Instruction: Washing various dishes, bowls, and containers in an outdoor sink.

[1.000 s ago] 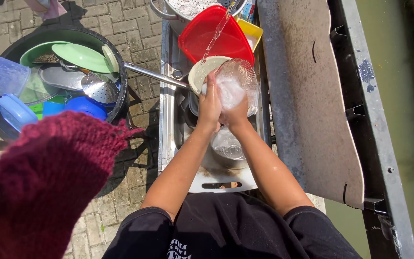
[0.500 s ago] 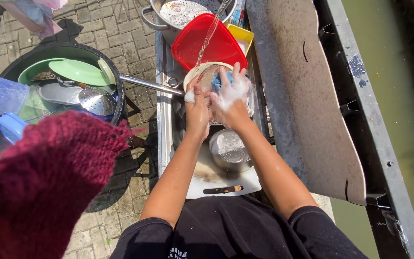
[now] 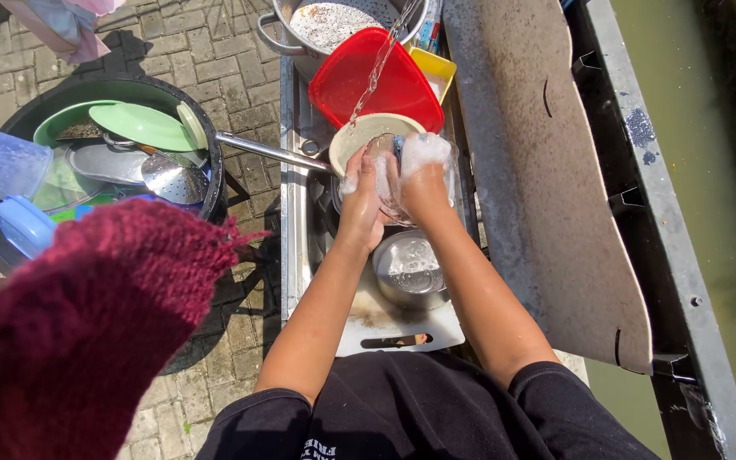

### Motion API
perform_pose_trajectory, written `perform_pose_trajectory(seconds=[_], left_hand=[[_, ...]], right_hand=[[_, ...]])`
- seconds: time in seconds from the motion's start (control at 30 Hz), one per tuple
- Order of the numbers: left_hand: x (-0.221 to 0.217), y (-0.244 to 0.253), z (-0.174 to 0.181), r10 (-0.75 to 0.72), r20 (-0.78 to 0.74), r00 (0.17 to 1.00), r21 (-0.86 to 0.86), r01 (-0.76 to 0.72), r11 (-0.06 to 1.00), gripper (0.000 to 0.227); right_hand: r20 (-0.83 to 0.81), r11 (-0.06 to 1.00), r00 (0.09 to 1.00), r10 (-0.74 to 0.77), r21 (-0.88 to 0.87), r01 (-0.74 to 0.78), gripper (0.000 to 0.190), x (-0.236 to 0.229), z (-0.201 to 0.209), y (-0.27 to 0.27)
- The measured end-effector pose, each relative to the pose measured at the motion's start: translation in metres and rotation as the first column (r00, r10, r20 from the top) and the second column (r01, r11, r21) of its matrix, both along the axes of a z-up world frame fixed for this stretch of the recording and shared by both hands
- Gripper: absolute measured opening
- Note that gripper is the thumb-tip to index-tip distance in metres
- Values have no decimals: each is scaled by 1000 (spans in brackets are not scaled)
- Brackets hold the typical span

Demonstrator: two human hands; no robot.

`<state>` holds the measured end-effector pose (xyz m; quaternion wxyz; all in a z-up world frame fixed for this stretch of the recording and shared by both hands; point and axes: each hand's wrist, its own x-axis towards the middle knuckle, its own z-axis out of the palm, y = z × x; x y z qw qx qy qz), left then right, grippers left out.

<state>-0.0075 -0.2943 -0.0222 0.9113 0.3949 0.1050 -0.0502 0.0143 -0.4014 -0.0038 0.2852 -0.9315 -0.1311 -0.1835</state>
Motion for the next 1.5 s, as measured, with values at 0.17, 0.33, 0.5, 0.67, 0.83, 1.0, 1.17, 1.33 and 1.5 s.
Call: perform_pose_trajectory(seconds=[0.17,0.33,0.5,0.67,0.83,1.0,1.17,1.33,1.5], left_hand=[[10,17,23,94,20,995,-51,-93,994,40],[16,27,0,121,127,985,-89,-110,990,32],[26,8,-58,42,-112,993,-127,-56,990,28],[17,-8,-15,-263,84,961,-381,275,883,50],[19,-3,-30,-299,65,952,-253,306,918,53],[25,7,-31,-388,-27,921,-156,380,912,54],[12,2,18,-334,101,937,-138,346,928,43],[13,-5,13,-326,7,945,11,326,945,41],[4,-33,12,174,175,969,109,-195,975,19]], right_hand=[[159,977,970,183,76,-197,36,-27,25,3],[-33,926,926,377,-2,-377,23,-36,34,-23],[609,734,788,-90,575,-360,25,-53,85,20],[680,707,712,-174,590,-390,12,-36,35,6],[646,909,733,-215,406,-92,5,-35,22,-22],[505,581,858,-97,728,-363,25,-25,68,-2],[366,228,929,-61,911,-344,33,-47,78,16],[556,321,819,-143,809,-493,36,-44,60,20],[218,-467,955,203,879,-101,45,-33,4,18]])
